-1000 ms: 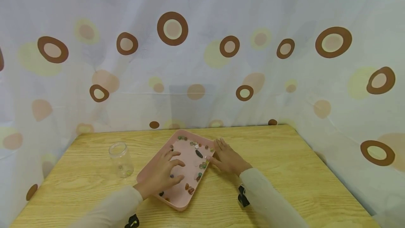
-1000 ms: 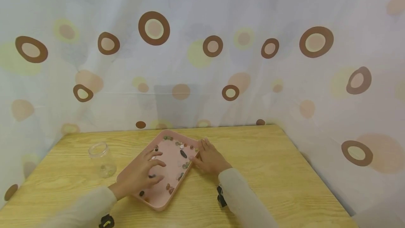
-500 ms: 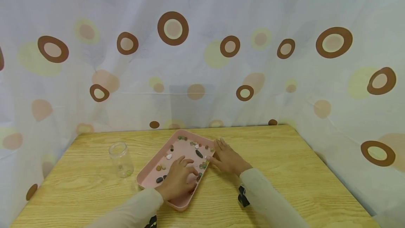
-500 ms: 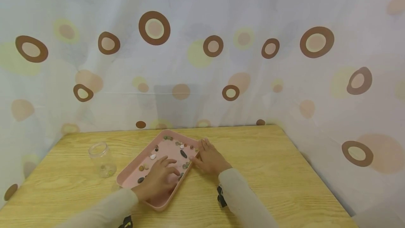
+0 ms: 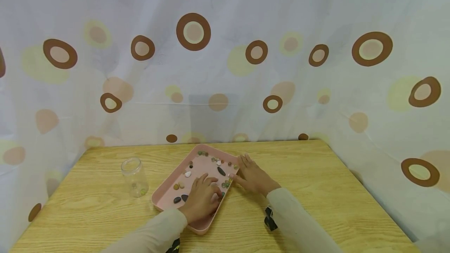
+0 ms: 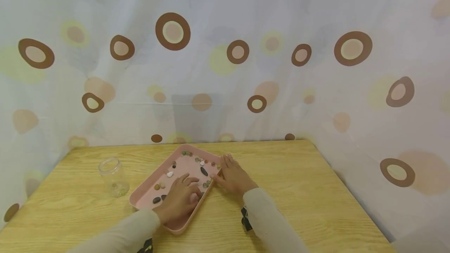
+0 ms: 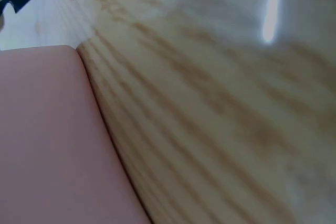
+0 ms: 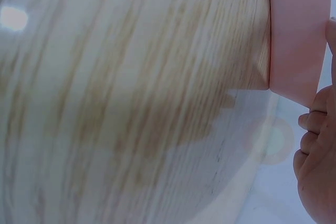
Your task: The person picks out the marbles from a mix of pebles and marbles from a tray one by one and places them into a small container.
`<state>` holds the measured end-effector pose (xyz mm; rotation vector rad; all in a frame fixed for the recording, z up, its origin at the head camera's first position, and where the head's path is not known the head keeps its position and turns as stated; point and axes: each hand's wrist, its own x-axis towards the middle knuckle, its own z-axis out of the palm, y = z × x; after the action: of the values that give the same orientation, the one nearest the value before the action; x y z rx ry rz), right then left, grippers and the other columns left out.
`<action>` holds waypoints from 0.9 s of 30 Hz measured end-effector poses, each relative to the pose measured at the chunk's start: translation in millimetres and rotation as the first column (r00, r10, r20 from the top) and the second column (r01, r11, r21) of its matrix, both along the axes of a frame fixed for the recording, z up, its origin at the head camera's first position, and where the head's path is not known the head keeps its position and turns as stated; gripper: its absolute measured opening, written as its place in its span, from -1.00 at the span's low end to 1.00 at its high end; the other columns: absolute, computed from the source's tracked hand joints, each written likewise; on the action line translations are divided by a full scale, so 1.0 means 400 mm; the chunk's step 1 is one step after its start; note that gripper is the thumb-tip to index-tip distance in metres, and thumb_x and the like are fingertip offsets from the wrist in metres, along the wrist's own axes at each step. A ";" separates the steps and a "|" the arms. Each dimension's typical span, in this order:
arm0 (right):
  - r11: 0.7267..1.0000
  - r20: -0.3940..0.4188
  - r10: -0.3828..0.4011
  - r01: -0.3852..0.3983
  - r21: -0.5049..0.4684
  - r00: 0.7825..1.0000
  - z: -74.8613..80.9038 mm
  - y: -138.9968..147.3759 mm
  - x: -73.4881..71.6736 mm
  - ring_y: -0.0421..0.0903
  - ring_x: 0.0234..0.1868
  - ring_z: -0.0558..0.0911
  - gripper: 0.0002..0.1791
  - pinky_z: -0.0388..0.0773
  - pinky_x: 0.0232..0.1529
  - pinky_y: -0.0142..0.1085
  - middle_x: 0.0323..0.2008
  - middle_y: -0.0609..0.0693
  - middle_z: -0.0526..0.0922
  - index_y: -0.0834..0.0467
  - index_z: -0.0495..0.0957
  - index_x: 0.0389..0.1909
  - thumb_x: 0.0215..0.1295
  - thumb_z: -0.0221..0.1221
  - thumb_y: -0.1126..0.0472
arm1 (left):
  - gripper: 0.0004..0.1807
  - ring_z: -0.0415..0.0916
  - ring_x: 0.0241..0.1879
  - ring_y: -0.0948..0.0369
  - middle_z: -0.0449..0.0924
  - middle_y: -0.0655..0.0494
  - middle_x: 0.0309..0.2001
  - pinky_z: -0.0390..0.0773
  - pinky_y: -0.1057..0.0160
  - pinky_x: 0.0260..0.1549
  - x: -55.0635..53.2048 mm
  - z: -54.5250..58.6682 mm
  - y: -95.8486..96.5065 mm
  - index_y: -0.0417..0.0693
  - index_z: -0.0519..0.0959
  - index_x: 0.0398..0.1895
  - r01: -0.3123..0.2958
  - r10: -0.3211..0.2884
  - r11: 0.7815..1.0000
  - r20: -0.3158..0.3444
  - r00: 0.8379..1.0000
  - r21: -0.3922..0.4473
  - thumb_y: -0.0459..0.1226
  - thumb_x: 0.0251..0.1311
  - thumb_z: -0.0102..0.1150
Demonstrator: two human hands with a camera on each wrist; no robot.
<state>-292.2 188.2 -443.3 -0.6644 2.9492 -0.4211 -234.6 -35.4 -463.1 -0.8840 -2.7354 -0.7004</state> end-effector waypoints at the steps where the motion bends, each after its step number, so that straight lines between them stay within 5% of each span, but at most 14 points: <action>1: 1.000 0.002 0.000 0.000 0.003 1.000 0.000 0.000 -0.001 0.13 0.51 -0.20 -0.09 -0.13 0.47 0.01 0.49 0.25 -0.12 0.31 -0.14 0.48 0.43 -0.19 -0.29 | -0.97 0.16 0.31 -0.28 0.48 -0.13 0.15 0.10 -0.40 0.21 0.001 0.001 0.001 0.08 0.69 -0.41 0.001 -0.001 1.000 0.001 1.000 0.002 -0.24 0.06 0.36; 18: 1.000 -0.013 0.014 -0.014 0.004 1.000 0.001 -0.002 0.002 0.15 0.51 -0.20 -0.11 -0.13 0.47 0.00 0.49 0.27 -0.12 0.35 -0.11 0.47 0.45 -0.19 -0.26 | -0.96 0.15 0.31 -0.29 0.46 -0.14 0.17 0.10 -0.38 0.22 -0.007 0.013 -0.009 0.10 0.68 -0.47 0.009 -0.009 1.000 -0.012 1.000 0.016 -0.24 0.06 0.37; 22: 1.000 -0.007 0.011 -0.011 0.003 1.000 0.000 -0.001 0.001 0.13 0.51 -0.20 -0.10 -0.13 0.47 0.00 0.49 0.26 -0.13 0.33 -0.11 0.47 0.44 -0.19 -0.27 | -0.92 0.13 0.32 -0.31 0.45 -0.15 0.18 0.10 -0.38 0.22 -0.019 0.039 -0.032 0.11 0.65 -0.49 -0.008 0.009 1.000 -0.043 0.999 0.029 -0.23 0.06 0.39; 27: 1.000 0.000 0.012 -0.012 0.016 1.000 0.001 0.001 0.000 0.12 0.51 -0.22 -0.09 -0.14 0.47 0.00 0.50 0.24 -0.15 0.31 -0.13 0.48 0.43 -0.21 -0.29 | -0.92 0.14 0.34 -0.23 0.43 -0.15 0.20 0.09 -0.31 0.27 -0.027 0.103 -0.086 0.09 0.64 -0.46 -0.028 0.031 0.998 -0.060 0.998 0.049 -0.26 0.07 0.38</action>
<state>-292.3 188.7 -442.7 -0.6802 2.9438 -0.3957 -245.5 -69.8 -421.8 -0.8393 -2.6615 -0.7182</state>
